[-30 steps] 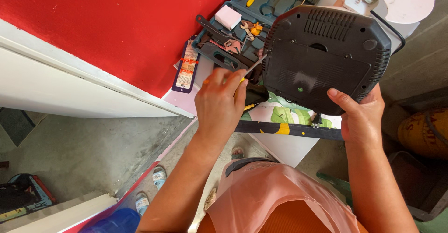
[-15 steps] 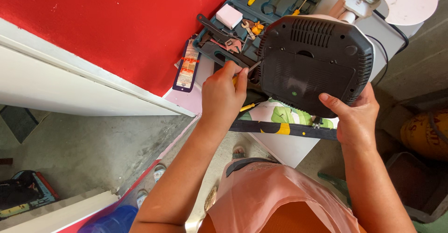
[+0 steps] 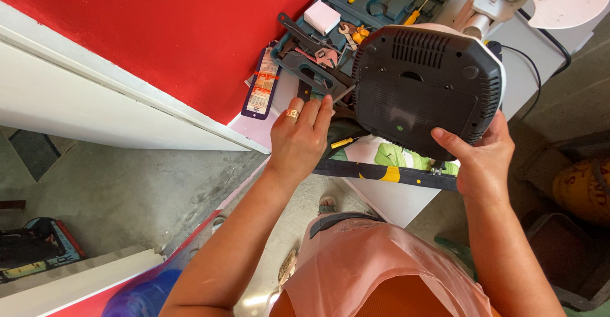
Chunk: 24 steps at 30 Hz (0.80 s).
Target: The person uses a yellow-handled screwdriver to repeatedly tighten and loosen screws on the back casing of a white and black electric fan. The fan is held steady with the left hand while the right hand operates the tool on the screw holes.
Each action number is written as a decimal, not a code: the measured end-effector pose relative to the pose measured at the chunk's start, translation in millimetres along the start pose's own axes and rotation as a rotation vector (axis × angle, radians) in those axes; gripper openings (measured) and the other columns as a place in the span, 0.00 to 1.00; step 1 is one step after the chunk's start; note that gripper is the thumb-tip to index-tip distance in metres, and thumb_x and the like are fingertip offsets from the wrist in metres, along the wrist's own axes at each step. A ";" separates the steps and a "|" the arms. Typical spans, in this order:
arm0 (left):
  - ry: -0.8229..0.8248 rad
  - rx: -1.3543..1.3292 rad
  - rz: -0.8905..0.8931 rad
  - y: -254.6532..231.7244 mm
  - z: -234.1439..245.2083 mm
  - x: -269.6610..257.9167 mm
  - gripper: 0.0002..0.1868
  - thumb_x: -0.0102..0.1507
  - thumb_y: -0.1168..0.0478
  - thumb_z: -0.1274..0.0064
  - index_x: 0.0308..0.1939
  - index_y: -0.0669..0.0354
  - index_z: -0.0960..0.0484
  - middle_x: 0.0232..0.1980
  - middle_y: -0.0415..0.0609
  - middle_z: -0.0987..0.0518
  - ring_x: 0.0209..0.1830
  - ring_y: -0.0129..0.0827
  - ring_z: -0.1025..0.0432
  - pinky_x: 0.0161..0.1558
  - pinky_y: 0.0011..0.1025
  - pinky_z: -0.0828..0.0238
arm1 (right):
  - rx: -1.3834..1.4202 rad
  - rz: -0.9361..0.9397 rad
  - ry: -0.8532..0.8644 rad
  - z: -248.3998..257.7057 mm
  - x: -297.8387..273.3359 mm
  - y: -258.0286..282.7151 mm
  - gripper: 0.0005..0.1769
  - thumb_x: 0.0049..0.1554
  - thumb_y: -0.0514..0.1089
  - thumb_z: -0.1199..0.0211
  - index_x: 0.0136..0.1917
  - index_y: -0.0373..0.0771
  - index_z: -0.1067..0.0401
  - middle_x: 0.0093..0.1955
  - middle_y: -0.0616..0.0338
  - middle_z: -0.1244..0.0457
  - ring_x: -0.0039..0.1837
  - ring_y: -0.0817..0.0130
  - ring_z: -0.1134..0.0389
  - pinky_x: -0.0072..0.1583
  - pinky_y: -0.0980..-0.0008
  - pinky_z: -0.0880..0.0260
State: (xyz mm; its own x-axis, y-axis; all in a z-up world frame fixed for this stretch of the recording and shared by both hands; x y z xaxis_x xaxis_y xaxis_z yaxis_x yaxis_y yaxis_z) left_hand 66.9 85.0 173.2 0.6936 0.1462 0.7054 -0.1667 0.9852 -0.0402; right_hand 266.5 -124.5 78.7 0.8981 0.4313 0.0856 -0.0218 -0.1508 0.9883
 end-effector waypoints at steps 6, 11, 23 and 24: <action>-0.008 0.024 0.102 14.5 -22.3 -22.0 0.12 0.62 0.65 0.38 0.48 0.65 0.17 0.39 0.49 0.23 0.41 0.41 0.29 0.36 0.32 0.29 | -0.034 0.020 0.007 -15.7 -5.6 -20.3 0.40 0.49 0.25 0.26 0.70 0.33 0.40 0.65 0.54 0.36 0.64 0.65 0.30 0.67 0.65 0.26; 0.017 -0.044 0.159 34.7 -42.8 -37.2 0.12 0.62 0.67 0.38 0.49 0.66 0.19 0.39 0.51 0.23 0.41 0.44 0.28 0.40 0.35 0.29 | -0.042 0.043 0.035 -34.9 -11.9 -29.3 0.41 0.50 0.26 0.24 0.70 0.34 0.42 0.66 0.56 0.39 0.67 0.66 0.33 0.69 0.66 0.27; 0.023 -0.317 0.302 90.6 -86.4 -31.7 0.13 0.61 0.70 0.39 0.47 0.63 0.26 0.43 0.55 0.24 0.47 0.51 0.28 0.49 0.43 0.29 | -0.014 0.102 0.024 -67.2 11.0 -44.4 0.45 0.51 0.28 0.24 0.74 0.37 0.45 0.70 0.56 0.42 0.70 0.66 0.35 0.70 0.66 0.28; 0.022 -0.322 0.277 90.8 -87.0 -33.2 0.13 0.61 0.70 0.40 0.46 0.63 0.26 0.43 0.55 0.24 0.47 0.51 0.28 0.49 0.43 0.29 | -0.052 0.114 0.035 -68.4 11.4 -43.0 0.46 0.52 0.29 0.24 0.75 0.37 0.46 0.71 0.56 0.42 0.70 0.66 0.35 0.71 0.67 0.29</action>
State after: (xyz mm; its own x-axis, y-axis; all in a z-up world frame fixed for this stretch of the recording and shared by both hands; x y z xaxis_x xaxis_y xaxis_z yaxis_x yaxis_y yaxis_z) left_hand 89.6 177.4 84.6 0.6688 0.4074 0.6219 -0.1238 0.8858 -0.4472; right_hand 247.7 -52.2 45.8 0.8725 0.4451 0.2015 -0.1467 -0.1547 0.9770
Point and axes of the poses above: each hand's wrist, its own x-axis towards the middle knuckle, its own z-axis out of the back of the hand, y = z × x, the point moved 10 cm from there along x, towards the middle knuckle
